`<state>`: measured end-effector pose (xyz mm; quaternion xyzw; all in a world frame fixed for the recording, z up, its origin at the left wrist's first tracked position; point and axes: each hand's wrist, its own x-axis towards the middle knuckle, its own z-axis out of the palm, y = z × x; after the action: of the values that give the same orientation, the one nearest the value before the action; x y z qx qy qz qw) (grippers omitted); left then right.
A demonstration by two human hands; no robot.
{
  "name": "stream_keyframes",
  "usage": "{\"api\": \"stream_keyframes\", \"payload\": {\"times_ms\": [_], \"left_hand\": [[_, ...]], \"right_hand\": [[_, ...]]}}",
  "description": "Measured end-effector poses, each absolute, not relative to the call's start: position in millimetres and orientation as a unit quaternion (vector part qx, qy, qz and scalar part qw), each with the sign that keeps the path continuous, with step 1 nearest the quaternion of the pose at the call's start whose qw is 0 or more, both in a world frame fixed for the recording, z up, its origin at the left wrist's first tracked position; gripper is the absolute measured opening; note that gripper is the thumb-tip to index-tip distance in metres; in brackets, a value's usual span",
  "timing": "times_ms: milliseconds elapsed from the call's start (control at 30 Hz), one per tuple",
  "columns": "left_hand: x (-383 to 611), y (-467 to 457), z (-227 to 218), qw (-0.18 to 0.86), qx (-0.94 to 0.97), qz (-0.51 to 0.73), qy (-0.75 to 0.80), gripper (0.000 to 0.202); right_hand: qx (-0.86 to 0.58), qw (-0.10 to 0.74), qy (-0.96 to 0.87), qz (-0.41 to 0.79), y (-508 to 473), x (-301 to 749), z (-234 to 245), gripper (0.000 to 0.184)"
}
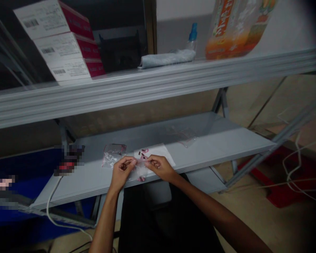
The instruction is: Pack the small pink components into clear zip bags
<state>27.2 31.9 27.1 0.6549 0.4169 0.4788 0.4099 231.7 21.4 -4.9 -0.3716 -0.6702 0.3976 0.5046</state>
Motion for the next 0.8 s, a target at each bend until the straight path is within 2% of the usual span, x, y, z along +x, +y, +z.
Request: {"api": "stream_keyframes", "payload": {"times_ms": [200, 800], "left_hand": [[28.0, 30.4, 27.4, 0.384, 0.666, 0.472, 0.431, 0.021], [28.4, 28.5, 25.3, 0.355, 0.713, 0.451, 0.404, 0.018]], "right_hand": [[-0.373, 0.565, -0.601, 0.425, 25.8, 230.5, -7.0, 0.031], [-0.353, 0.541, -0.661, 0.383, 19.3, 230.7, -2.6, 0.028]]}}
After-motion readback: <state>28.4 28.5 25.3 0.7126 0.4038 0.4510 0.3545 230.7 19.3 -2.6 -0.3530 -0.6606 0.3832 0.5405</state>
